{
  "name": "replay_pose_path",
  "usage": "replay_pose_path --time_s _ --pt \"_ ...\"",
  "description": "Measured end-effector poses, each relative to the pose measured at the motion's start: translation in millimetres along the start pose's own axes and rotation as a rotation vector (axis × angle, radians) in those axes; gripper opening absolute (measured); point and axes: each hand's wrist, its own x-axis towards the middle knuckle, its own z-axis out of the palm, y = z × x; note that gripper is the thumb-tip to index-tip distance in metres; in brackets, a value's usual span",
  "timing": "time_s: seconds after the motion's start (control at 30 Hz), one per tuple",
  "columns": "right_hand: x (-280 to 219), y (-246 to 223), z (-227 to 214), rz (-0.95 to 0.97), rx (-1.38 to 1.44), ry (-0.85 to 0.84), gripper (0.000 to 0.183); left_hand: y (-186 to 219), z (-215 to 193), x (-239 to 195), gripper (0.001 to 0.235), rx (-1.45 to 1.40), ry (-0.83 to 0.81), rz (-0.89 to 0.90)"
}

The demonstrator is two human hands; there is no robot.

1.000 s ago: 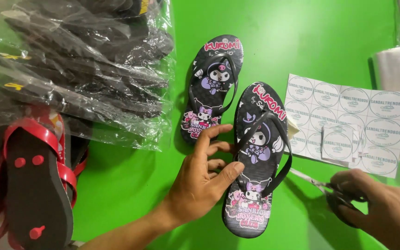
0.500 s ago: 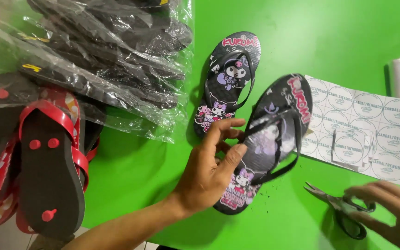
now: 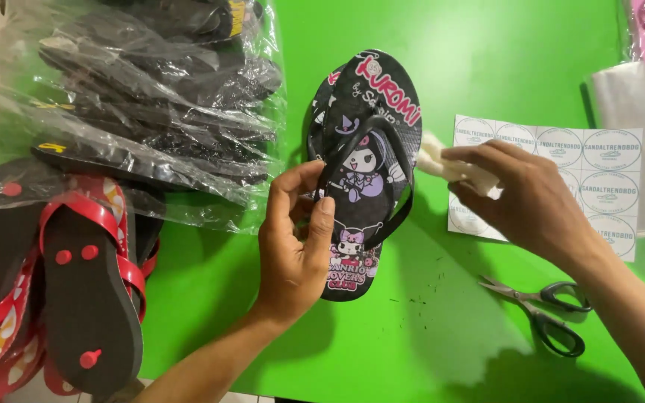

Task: Trimming excess material from flip-flop straps, cleaning the surface with a cloth, and pairing them together using a plastic fastener.

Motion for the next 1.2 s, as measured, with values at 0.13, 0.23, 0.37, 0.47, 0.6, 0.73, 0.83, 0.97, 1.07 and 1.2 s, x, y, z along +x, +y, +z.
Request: replay_pose_path --time_s 0.13,0.23,0.37,0.47,0.6,0.73,0.83,0.97,1.07,1.2 --pt "-9.6 -7.8 -10.9 -0.120 -0.002 0.351 0.035 2.2 2.8 -3.5 0.038 0.100 -0.032 0.003" --pt "-2.9 -20.2 3.8 -0.162 0.001 0.421 0.042 3.4 8.4 -7.5 0.031 0.178 -0.073 0.127" --pt "-6.8 -36.3 15.2 -0.270 0.181 0.207 0.025 0.6 2.8 -6.4 0.030 0.201 0.027 0.178" --pt "-19.7 -43.9 1.5 -0.207 0.263 -0.095 0.024 0.9 3.2 -7.8 0.030 0.240 0.037 0.213" --pt "-40.3 -11.4 -31.1 -0.196 0.185 -0.402 0.028 1.6 16.0 -15.2 0.032 0.310 -0.073 0.292" --pt "-57.7 -34.7 -60.8 0.036 -0.006 -0.049 0.033 3.6 10.4 -7.0 0.038 0.253 -0.004 0.193" --pt "-47.0 -77.1 -43.3 -0.115 0.075 0.382 0.031 7.2 12.1 -5.7 0.050 0.291 -0.023 0.147" --pt "-22.5 -96.6 10.4 -0.247 -0.330 0.388 0.026 10.7 13.9 -7.5 0.058 0.164 -0.090 0.011" --pt "-27.1 -114.5 33.1 -0.286 -0.485 0.378 0.022 4.7 8.6 -2.9 0.046 0.166 -0.012 0.059" --pt "-55.8 -126.4 43.3 -0.483 -0.132 0.124 0.008 0.0 -0.9 1.9 0.045 0.188 0.030 0.066"
